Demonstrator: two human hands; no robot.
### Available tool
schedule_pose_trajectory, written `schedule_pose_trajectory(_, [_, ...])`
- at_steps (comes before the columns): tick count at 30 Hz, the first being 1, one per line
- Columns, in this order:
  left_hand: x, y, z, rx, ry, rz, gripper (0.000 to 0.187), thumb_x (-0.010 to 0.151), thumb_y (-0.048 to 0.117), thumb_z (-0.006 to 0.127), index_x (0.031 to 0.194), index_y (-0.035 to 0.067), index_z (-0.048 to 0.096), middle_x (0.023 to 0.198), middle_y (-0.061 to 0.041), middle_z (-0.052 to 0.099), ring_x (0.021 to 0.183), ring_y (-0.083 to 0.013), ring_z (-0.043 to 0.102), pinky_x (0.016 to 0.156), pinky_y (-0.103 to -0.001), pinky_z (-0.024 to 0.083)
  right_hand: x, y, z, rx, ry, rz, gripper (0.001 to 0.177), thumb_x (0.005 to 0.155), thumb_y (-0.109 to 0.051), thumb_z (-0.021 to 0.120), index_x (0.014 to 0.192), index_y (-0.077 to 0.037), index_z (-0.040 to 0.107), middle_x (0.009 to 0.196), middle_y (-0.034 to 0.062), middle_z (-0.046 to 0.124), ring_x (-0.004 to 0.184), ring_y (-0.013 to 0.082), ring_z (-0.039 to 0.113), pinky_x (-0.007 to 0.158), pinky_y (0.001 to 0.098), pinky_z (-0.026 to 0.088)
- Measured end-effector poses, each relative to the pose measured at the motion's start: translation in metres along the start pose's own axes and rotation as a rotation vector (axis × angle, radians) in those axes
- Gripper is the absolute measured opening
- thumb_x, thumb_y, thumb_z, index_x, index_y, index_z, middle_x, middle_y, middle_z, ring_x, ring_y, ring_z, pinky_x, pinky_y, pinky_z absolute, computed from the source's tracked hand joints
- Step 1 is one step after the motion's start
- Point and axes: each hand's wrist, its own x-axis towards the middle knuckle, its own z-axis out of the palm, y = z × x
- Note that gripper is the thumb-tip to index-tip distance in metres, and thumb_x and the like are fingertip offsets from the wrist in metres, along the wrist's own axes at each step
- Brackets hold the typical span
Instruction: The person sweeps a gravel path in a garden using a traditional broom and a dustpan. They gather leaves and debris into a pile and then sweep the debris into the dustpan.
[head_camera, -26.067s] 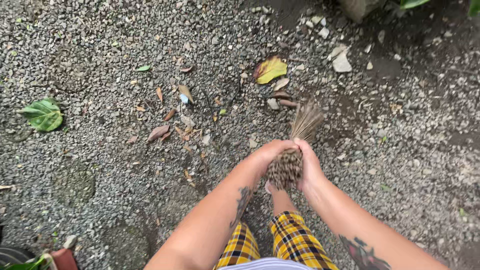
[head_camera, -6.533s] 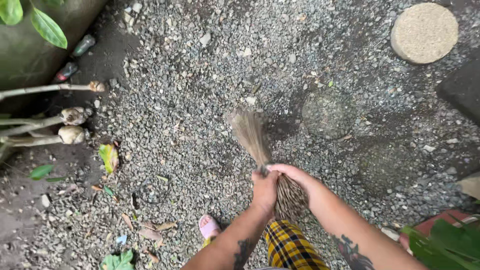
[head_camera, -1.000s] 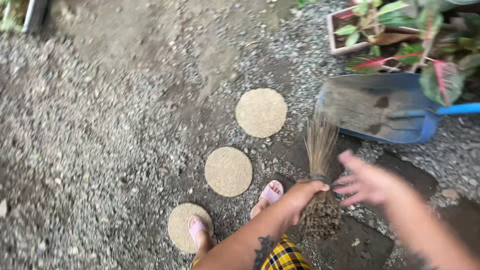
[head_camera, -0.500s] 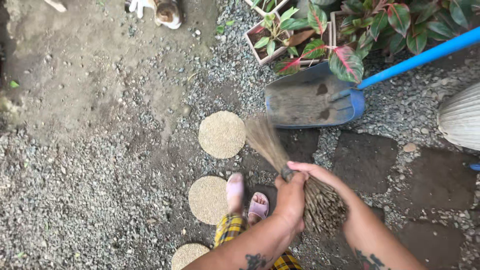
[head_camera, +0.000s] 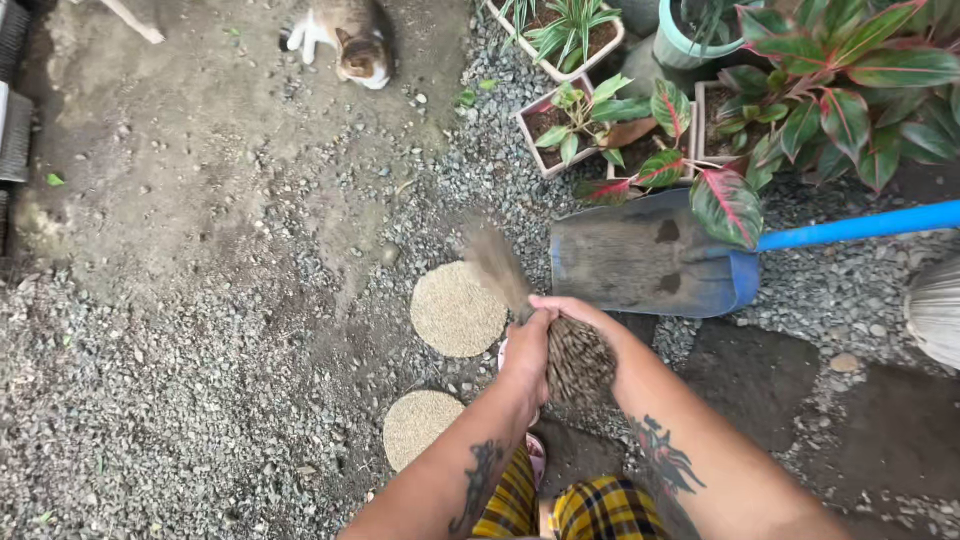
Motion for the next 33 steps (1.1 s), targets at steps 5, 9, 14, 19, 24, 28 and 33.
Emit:
schedule_pose_trajectory(5, [-0.047, 0.023, 0.001, 0.060, 0.033, 0.054, 0.068, 0.088, 0.029, 0.068, 0.144, 0.006, 0.039, 0.115, -0.019, 0.064, 0.096, -0.0275, 0.068, 0.077, -0.044, 0.061, 0.068, 0.011, -0.048, -0.206, 0.239, 0.351, 0.062, 0.090, -0.046, 0.066, 0.141, -0.010, 0.061, 0.142, 0.0180, 0.064, 0.124, 0.0295, 0.063, 0.102, 0.0432, 0.049])
schedule_pose_trajectory(9, [-0.092, 0.050, 0.011, 0.049, -0.005, -0.133, 0.065, 0.084, 0.027, 0.061, 0.143, 0.016, 0.035, 0.107, -0.020, 0.064, 0.085, -0.0312, 0.068, 0.069, -0.048, 0.059, 0.069, 0.033, -0.213, 0.080, 0.465, 0.197, 0.084, 0.084, -0.041, 0.072, 0.148, 0.002, 0.036, 0.146, 0.0327, 0.051, 0.129, 0.0438, 0.060, 0.103, 0.0552, 0.054])
schedule_pose_trajectory(14, [-0.104, 0.043, 0.028, -0.106, -0.076, -0.124, 0.059, 0.087, 0.025, 0.063, 0.142, 0.011, 0.044, 0.105, -0.018, 0.068, 0.084, -0.0299, 0.072, 0.068, -0.046, 0.064, 0.026, -0.055, -0.407, 0.129, 0.959, -0.093, 0.053, 0.090, -0.034, 0.074, 0.127, -0.003, 0.053, 0.118, 0.0236, 0.056, 0.099, 0.0385, 0.065, 0.087, 0.0509, 0.060])
schedule_pose_trajectory(19, [-0.108, 0.044, 0.032, -0.211, 0.056, -0.100, 0.052, 0.087, 0.027, 0.062, 0.134, 0.013, 0.044, 0.096, -0.018, 0.067, 0.078, -0.0312, 0.068, 0.065, -0.049, 0.059, 0.040, -0.072, -0.405, -0.071, 0.991, -0.049, 0.041, 0.093, -0.029, 0.073, 0.121, -0.004, 0.054, 0.112, 0.0190, 0.057, 0.100, 0.0325, 0.063, 0.095, 0.0470, 0.055])
schedule_pose_trajectory(24, [-0.101, 0.037, -0.005, 0.023, 0.322, 0.154, 0.053, 0.087, 0.035, 0.071, 0.125, 0.001, 0.057, 0.096, -0.014, 0.068, 0.081, -0.0255, 0.071, 0.065, -0.042, 0.059, 0.065, -0.119, -0.331, -0.490, 0.747, -0.162, 0.030, 0.097, -0.023, 0.071, 0.114, -0.004, 0.055, 0.106, 0.0145, 0.058, 0.100, 0.0264, 0.061, 0.103, 0.0431, 0.050])
schedule_pose_trajectory(28, [-0.081, 0.022, -0.055, -0.349, 0.287, 0.195, 0.066, 0.078, 0.029, 0.073, 0.134, 0.003, 0.049, 0.100, -0.016, 0.064, 0.082, -0.0268, 0.067, 0.067, -0.043, 0.057, 0.103, -0.143, -0.308, -0.895, 0.169, -0.474, 0.022, 0.099, -0.019, 0.069, 0.109, -0.004, 0.056, 0.101, 0.0108, 0.059, 0.100, 0.0216, 0.060, 0.109, 0.0399, 0.046])
schedule_pose_trajectory(33, [-0.070, 0.012, -0.150, -0.393, 0.495, 0.240, 0.081, 0.079, 0.030, 0.076, 0.144, 0.003, 0.036, 0.113, -0.016, 0.066, 0.093, -0.0242, 0.070, 0.079, -0.038, 0.057, 0.128, -0.135, -0.129, -0.778, -0.517, -0.800, 0.014, 0.102, -0.005, 0.070, 0.100, -0.006, 0.056, 0.096, 0.0065, 0.057, 0.104, 0.0160, 0.058, 0.119, 0.0343, 0.042])
